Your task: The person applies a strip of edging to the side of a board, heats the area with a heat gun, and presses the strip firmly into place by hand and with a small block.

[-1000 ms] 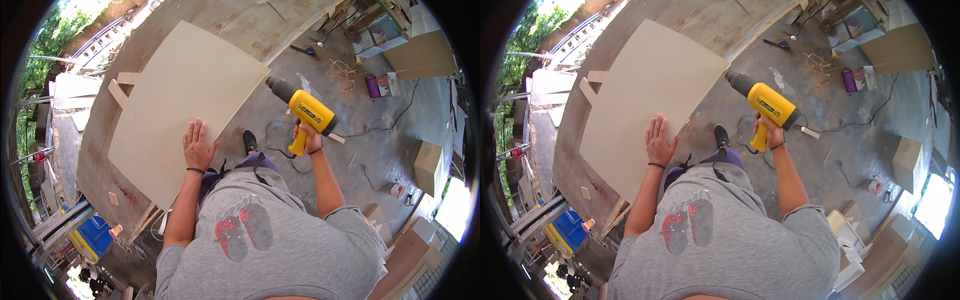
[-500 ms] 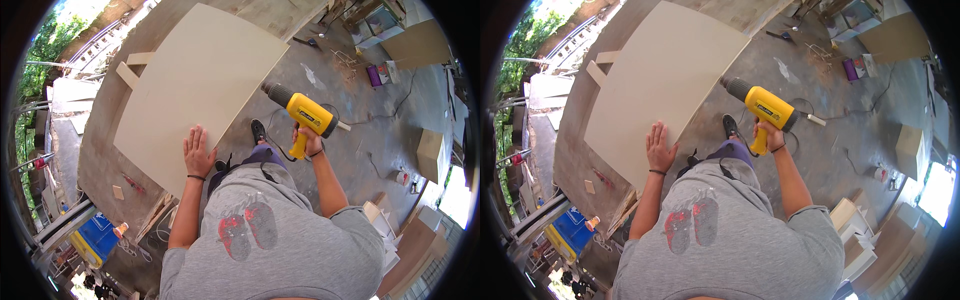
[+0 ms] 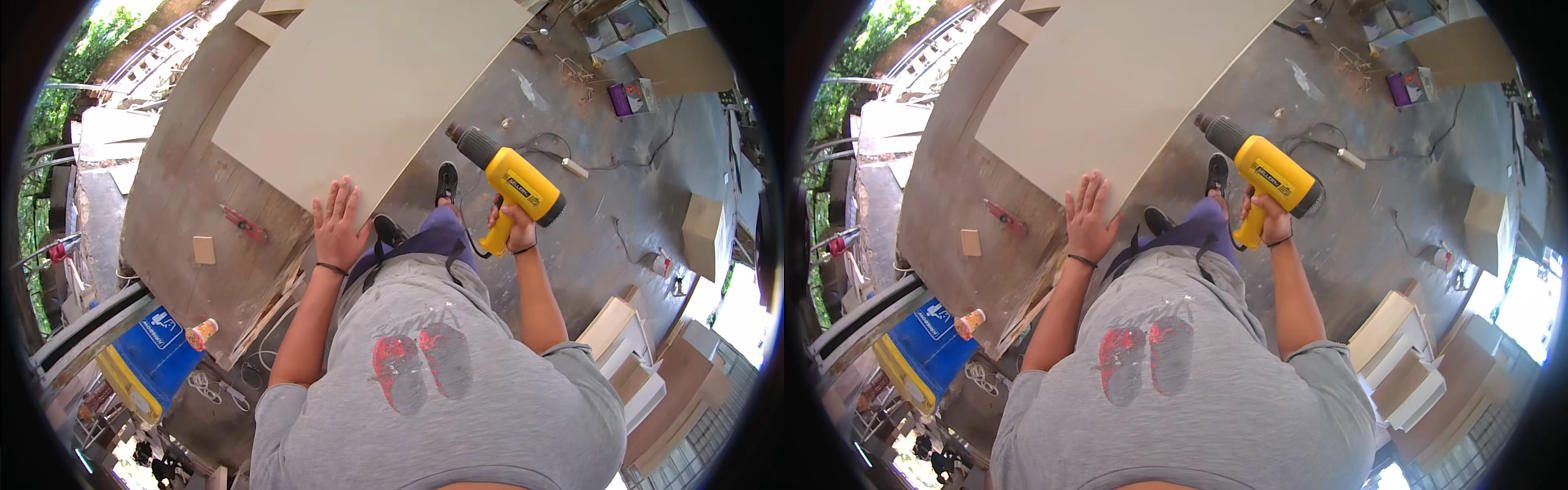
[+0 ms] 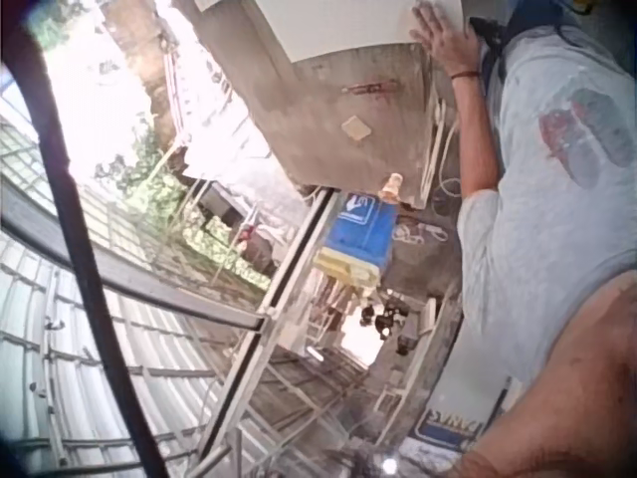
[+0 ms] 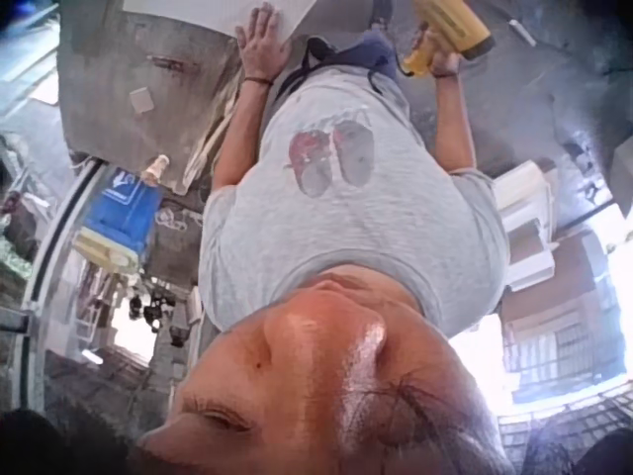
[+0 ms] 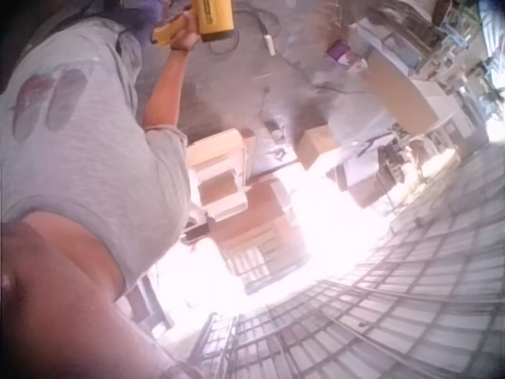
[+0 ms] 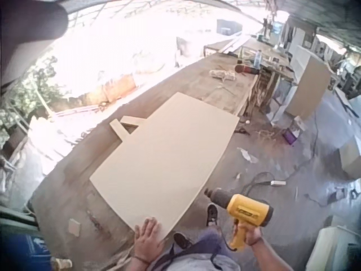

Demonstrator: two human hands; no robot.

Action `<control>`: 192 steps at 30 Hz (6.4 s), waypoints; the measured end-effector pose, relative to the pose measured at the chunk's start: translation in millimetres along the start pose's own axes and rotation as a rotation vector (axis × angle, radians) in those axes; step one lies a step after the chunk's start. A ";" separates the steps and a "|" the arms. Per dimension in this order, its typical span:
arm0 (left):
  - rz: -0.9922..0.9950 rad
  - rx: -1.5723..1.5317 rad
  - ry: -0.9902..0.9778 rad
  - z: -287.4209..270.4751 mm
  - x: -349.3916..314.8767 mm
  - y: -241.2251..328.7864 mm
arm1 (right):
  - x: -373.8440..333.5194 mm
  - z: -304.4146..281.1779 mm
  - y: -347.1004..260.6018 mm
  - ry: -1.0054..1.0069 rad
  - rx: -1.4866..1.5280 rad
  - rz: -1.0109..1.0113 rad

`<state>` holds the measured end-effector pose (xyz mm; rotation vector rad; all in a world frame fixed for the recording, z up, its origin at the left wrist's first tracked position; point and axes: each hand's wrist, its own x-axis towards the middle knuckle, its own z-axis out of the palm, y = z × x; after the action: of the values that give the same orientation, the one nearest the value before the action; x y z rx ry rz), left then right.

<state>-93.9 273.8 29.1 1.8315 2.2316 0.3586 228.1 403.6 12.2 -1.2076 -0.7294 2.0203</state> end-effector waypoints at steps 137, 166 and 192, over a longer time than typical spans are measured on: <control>-0.429 0.137 0.367 30.1 12.0 60.7 | 235.6 -107.0 -178.0 0.050 0.226 -0.169; -0.388 0.212 0.110 18.0 -16.9 29.9 | 238.5 -117.4 -176.5 0.002 0.198 -0.168; -0.290 0.140 0.129 17.1 -18.5 29.6 | 172.1 -99.1 -141.0 -0.089 0.124 -0.068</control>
<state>-57.3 261.9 23.2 1.5521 2.6257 0.2791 292.8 636.7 -16.0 -1.0148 -0.6682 2.0418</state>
